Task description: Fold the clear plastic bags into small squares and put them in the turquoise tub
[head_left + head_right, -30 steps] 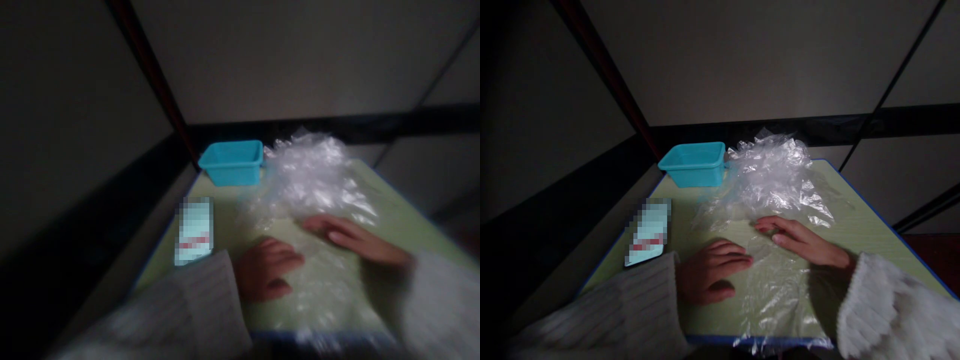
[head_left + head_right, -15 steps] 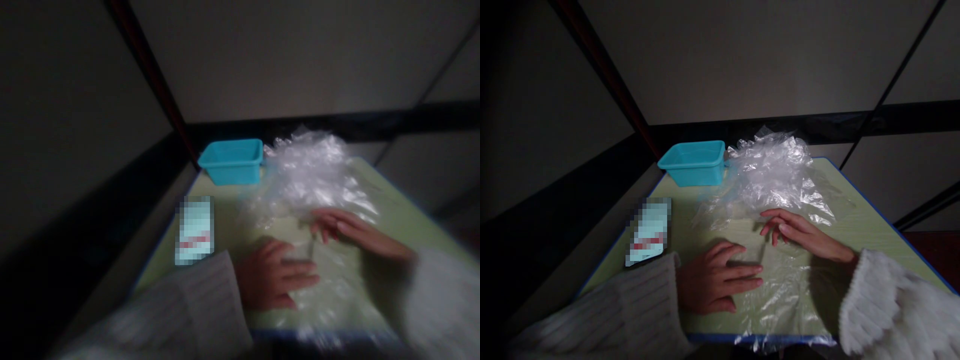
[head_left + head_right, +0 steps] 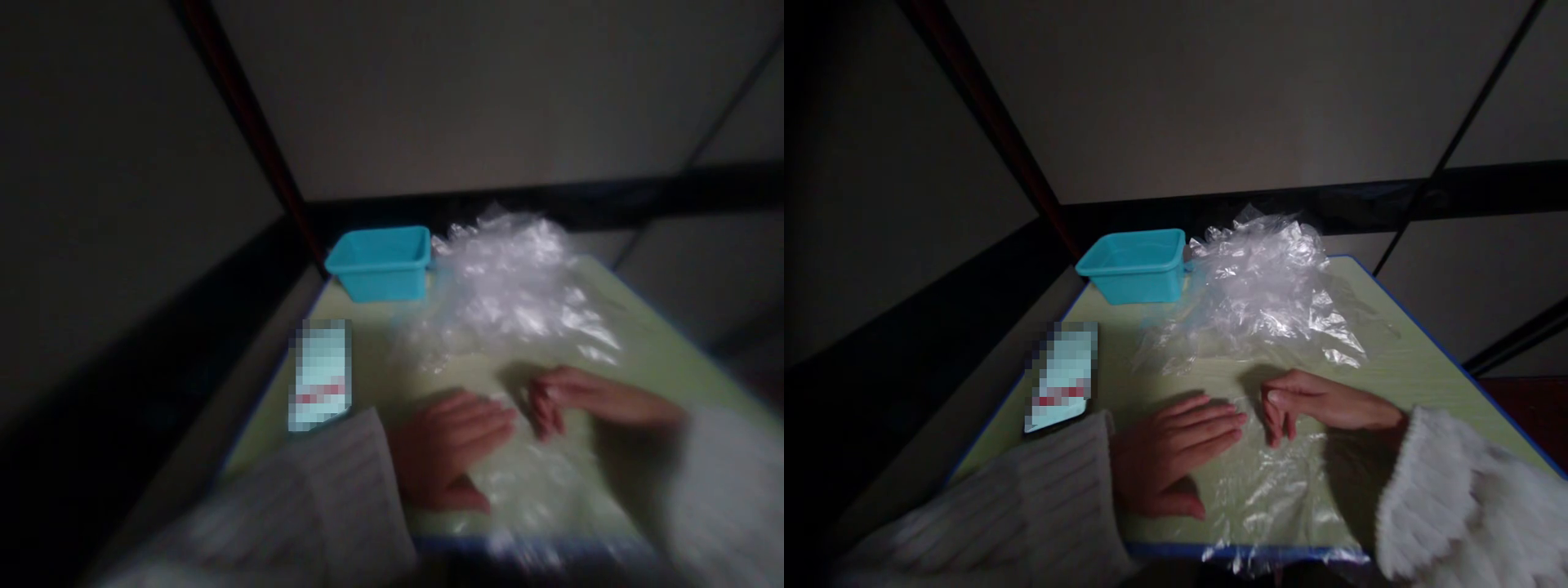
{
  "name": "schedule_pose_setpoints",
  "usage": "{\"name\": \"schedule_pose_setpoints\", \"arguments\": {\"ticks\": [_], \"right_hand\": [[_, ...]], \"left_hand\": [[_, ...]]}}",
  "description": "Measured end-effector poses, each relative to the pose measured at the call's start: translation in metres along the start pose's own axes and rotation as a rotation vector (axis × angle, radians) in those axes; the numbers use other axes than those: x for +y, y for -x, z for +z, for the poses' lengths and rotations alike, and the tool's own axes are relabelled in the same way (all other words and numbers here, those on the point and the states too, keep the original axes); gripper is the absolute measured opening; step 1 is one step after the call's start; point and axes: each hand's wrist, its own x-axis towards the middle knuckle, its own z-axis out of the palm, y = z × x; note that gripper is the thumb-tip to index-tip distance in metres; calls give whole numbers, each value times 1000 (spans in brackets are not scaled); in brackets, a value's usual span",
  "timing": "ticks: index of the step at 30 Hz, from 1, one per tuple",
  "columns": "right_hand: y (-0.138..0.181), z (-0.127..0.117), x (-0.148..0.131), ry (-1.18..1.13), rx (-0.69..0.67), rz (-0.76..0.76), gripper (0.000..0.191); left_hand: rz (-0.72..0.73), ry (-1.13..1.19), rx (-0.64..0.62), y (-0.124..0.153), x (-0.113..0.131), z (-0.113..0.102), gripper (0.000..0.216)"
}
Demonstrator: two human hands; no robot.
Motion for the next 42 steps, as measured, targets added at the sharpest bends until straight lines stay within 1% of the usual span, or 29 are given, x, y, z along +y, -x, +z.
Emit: {"name": "schedule_pose_setpoints", "arguments": {"ticks": [3, 5, 11, 17, 20, 24, 27, 31, 37, 39, 42], "right_hand": [[0, 2, 4, -16, -19, -40, 43], [-1, 2, 5, -13, -19, -47, 42], [-1, 1, 1, 63, -36, -39, 43], [-2, 0, 3, 19, -32, -20, 43], [-2, 0, 2, 35, -34, -2, 44], [-2, -1, 3, 63, -44, 17, 44], [-1, -2, 4, 56, -47, 26, 43], [-1, -1, 3, 57, -45, 18, 44], [-2, 0, 1, 74, -48, 2, 44], [-2, 0, 2, 66, -51, 3, 44], [0, -3, 3, 37, -18, -5, 42]], "left_hand": [[-46, 35, -25, -3, 3, -5, 68], [-44, 40, -43, -8, 4, -5, 67], [2, 27, -71, -21, 7, 5, 72], [-54, 13, -59, -15, 7, 17, 76], [-37, 35, -74, -14, 4, 18, 78], [-66, 76, -72, -13, 1, 17, 77], [-88, 99, -53, -8, 0, 17, 78], [-113, 157, -27, 5, -3, 17, 81], [-147, 292, -30, 27, -17, 16, 84], [-147, 367, -15, 32, -25, 15, 81], [-176, 527, 45, 37, -36, 11, 67]]}}
